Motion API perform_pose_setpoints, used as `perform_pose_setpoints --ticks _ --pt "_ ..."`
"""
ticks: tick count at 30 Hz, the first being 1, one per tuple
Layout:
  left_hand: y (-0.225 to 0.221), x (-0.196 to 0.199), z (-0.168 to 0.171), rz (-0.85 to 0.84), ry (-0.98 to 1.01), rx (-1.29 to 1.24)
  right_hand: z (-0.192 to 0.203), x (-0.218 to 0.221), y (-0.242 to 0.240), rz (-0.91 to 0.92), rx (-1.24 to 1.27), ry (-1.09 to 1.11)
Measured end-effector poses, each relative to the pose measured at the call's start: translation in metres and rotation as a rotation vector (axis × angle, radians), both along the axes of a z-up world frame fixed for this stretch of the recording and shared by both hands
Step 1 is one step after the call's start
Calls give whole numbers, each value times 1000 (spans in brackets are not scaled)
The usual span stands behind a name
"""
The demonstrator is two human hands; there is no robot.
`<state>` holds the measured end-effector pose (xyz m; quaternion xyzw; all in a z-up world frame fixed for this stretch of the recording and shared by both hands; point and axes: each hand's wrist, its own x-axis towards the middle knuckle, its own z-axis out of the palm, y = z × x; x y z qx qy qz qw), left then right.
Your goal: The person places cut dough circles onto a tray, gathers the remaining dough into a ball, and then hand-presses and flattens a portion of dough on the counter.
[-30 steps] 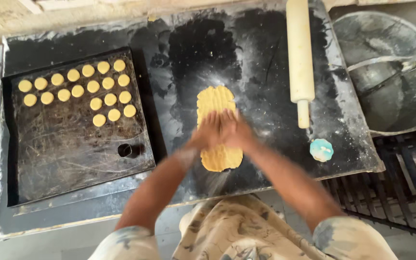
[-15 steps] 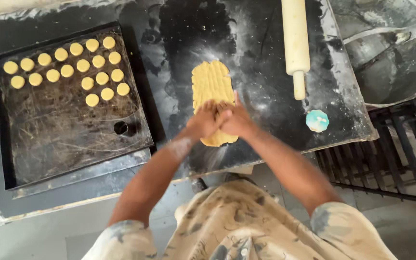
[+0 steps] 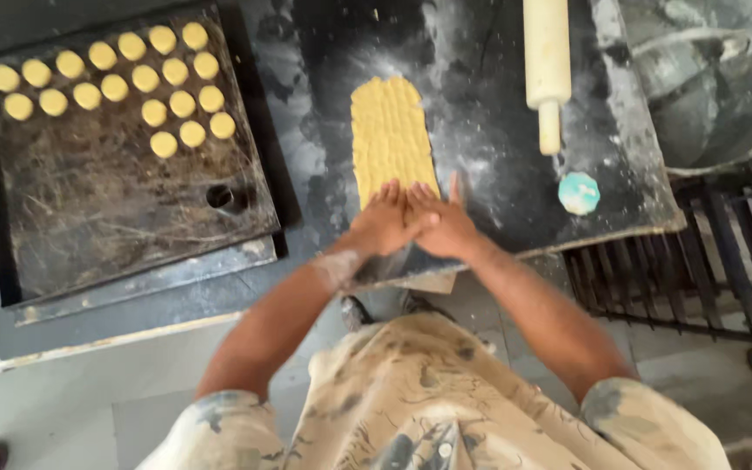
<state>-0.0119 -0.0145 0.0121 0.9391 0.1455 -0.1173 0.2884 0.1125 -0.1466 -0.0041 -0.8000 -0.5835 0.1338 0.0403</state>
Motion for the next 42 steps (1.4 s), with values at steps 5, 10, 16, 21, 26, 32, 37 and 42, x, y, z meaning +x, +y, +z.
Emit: perform_pose_setpoints --ticks 5,10,16,21,26,32,37,42 --pt "-28 -40 6 -130 -139 271 7 -58 -27 4 207 -130" --pt "-20 -28 9 -109 -25 -17 25 -54 -27 -93 108 -69" --pt "-14 -22 33 22 288 -154 32 -58 -23 -79 83 -4" --pt "-35 -27 15 -31 -236 170 27 -63 -24 28 351 -513" --pt "3 10 29 47 182 -216 19 -10 1 -130 -13 147" --pt "0 0 1 25 -349 157 2 -26 12 7 255 -185" --pt "27 29 -9 14 -4 -90 13 -5 29 -98 131 46" --pt "14 17 -25 -37 -283 154 12 -6 30 -63 147 -2"
